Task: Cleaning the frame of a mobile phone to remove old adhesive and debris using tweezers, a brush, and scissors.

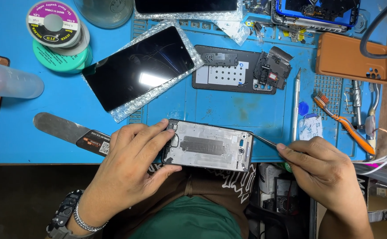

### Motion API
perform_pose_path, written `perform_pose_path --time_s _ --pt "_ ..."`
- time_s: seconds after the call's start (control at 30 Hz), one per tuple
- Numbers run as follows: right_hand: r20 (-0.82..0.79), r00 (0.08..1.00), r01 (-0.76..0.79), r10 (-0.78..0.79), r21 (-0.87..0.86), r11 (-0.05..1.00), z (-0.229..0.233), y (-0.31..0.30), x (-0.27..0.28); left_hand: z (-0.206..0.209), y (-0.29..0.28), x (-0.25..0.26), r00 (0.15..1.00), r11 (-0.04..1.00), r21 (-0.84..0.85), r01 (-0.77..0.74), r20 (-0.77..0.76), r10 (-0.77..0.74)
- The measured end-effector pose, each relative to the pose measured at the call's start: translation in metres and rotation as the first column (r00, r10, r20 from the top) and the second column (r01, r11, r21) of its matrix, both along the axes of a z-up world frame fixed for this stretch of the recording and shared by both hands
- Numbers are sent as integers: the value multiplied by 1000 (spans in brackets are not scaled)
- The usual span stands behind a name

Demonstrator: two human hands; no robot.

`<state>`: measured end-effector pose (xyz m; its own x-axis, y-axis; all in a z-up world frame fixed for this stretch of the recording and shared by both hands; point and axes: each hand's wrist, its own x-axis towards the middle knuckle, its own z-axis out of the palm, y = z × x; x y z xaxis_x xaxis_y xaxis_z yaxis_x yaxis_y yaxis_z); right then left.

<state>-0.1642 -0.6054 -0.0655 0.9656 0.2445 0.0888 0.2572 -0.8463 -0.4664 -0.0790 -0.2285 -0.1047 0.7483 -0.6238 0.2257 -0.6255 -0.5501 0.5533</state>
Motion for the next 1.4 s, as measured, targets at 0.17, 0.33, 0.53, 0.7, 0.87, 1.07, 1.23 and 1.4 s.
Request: perform_pose_path --time_s 0.17,0.33,0.53,0.7,0.87,1.07,1.23,1.4 --pt "1 1000 3 -3 -3 1000 2 3 2 1 0 0 1000 1000 10 -1 -14 1" --pt "-89 996 32 -28 51 998 6 5 15 1 0 0 1000 1000 1 3 -30 -3" --pt "-83 991 -105 106 16 994 9 16 31 2 0 1 998 1000 0 4 -60 -4" --pt "-120 992 -52 40 -92 994 20 11 24 4 1 4 998 1000 -22 12 -54 -13" --pt "-96 991 -98 91 -68 993 16 15 24 2 2 5 996 999 -25 24 -85 -26" --pt "-55 985 -169 165 -93 981 15 12 25 2 1 5 997 1000 -16 21 -69 -22" --pt "-64 991 -121 121 2 993 14 34 34 3 2 7 997 997 -68 43 -64 -48" --pt "-69 993 -105 100 -70 992 24 47 36 2 4 5 996 995 -93 31 -77 -38"
